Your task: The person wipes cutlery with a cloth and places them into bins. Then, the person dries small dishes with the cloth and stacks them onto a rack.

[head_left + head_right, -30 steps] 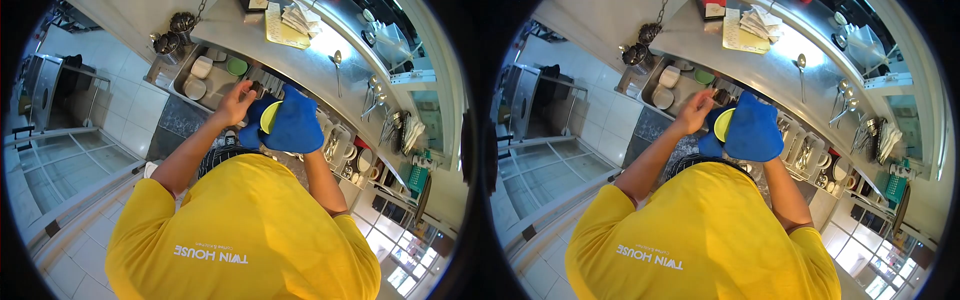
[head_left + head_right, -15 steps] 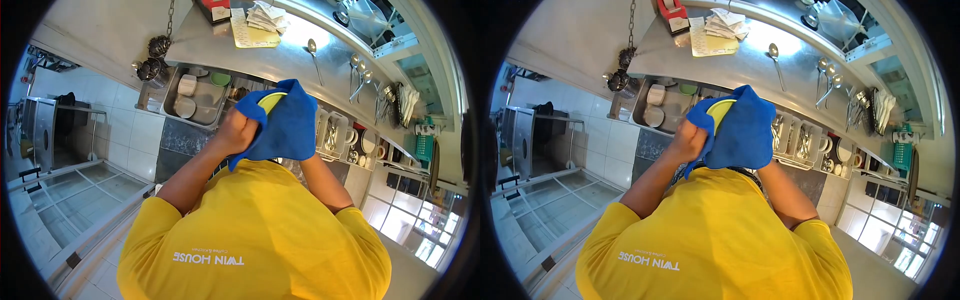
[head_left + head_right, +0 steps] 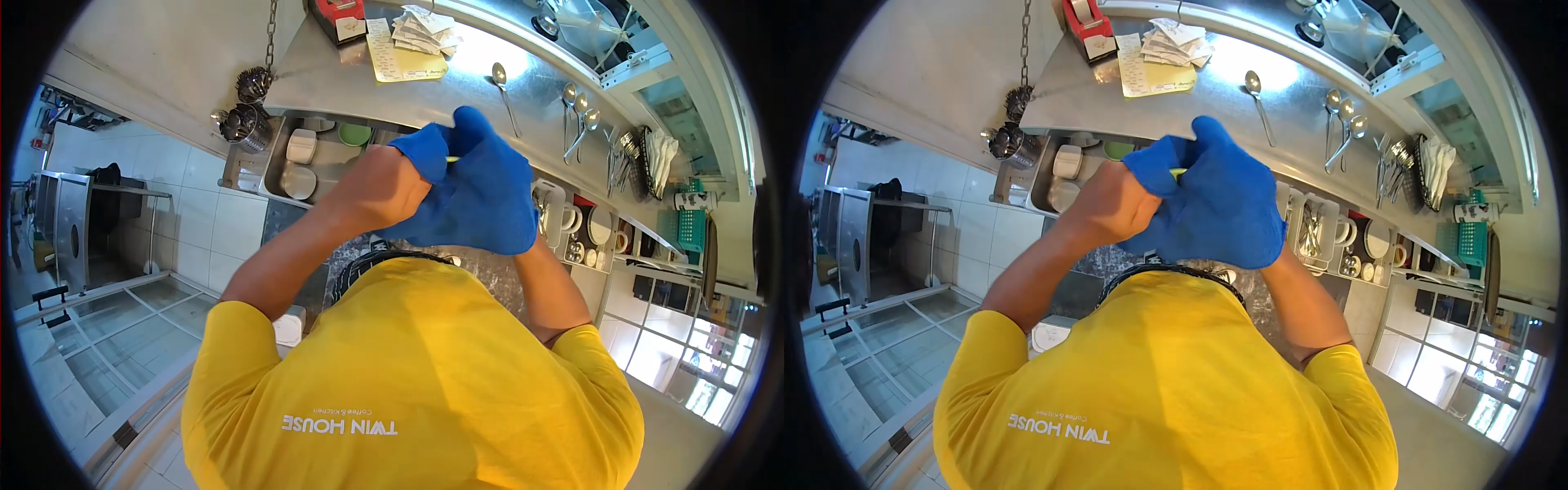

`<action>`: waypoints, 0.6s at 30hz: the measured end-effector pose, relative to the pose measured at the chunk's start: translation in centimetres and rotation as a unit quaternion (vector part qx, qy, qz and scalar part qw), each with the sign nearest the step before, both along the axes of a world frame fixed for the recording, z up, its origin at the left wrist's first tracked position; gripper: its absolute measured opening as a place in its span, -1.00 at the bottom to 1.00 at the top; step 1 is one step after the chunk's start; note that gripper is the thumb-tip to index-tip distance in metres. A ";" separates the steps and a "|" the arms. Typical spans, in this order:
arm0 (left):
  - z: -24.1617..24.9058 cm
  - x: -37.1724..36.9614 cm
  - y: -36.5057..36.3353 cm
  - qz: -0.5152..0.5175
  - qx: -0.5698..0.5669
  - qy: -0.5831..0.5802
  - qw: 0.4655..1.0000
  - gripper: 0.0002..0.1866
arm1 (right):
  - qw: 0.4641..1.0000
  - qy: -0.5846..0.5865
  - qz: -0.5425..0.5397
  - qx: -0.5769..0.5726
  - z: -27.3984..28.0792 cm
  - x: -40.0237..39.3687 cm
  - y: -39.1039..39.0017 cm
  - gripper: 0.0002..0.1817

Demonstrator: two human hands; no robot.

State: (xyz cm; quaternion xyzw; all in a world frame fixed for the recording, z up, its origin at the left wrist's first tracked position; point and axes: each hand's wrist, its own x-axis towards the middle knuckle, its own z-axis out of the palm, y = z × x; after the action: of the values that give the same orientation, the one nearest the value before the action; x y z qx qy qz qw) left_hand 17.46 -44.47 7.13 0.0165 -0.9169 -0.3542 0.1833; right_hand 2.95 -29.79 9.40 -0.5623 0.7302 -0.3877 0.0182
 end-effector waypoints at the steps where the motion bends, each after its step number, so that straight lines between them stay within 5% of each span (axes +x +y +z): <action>1: -0.3 -0.2 0.5 0.048 0.028 0.098 0.994 -0.76 | 1.000 0.000 -0.001 -0.002 0.5 0.2 -0.1 -0.22; 4: -1.3 -1.5 3.0 0.159 0.134 0.185 0.960 -0.78 | 0.982 0.182 0.007 -0.053 1.2 1.0 -0.2 -0.36; 5: -2.0 -2.5 4.1 0.157 0.135 0.183 0.961 -0.78 | 0.998 0.029 -0.036 -0.048 -2.0 0.7 -0.1 -0.40; 7: -3.1 -4.3 5.8 0.229 0.169 0.363 0.887 -0.71 | 0.988 -0.124 -0.076 -0.044 -3.4 0.7 0.0 -0.44; 8: -3.0 -4.2 5.7 0.229 0.169 0.362 0.888 -0.71 | 0.989 -0.108 -0.072 -0.069 -2.9 1.1 0.1 -0.53; 13: -0.8 -2.4 2.9 0.070 0.214 0.168 0.960 -0.56 | 0.995 0.044 -0.069 -0.061 -1.6 -1.7 0.3 -0.60; 16: 1.7 -1.4 2.3 0.053 0.188 0.065 0.979 -0.59 | 0.947 0.301 0.100 -0.052 3.4 -2.1 0.5 -0.52; 18: 2.1 -1.6 2.2 0.043 0.187 0.085 0.978 -0.58 | 0.988 0.139 0.025 0.065 3.8 -1.8 0.9 -0.45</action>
State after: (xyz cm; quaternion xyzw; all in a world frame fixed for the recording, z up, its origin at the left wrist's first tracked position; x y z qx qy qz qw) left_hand 15.89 -42.23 9.25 0.0601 -0.8140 -0.5114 0.2689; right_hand 1.19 -28.91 13.20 -0.6262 0.7351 -0.2572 -0.0377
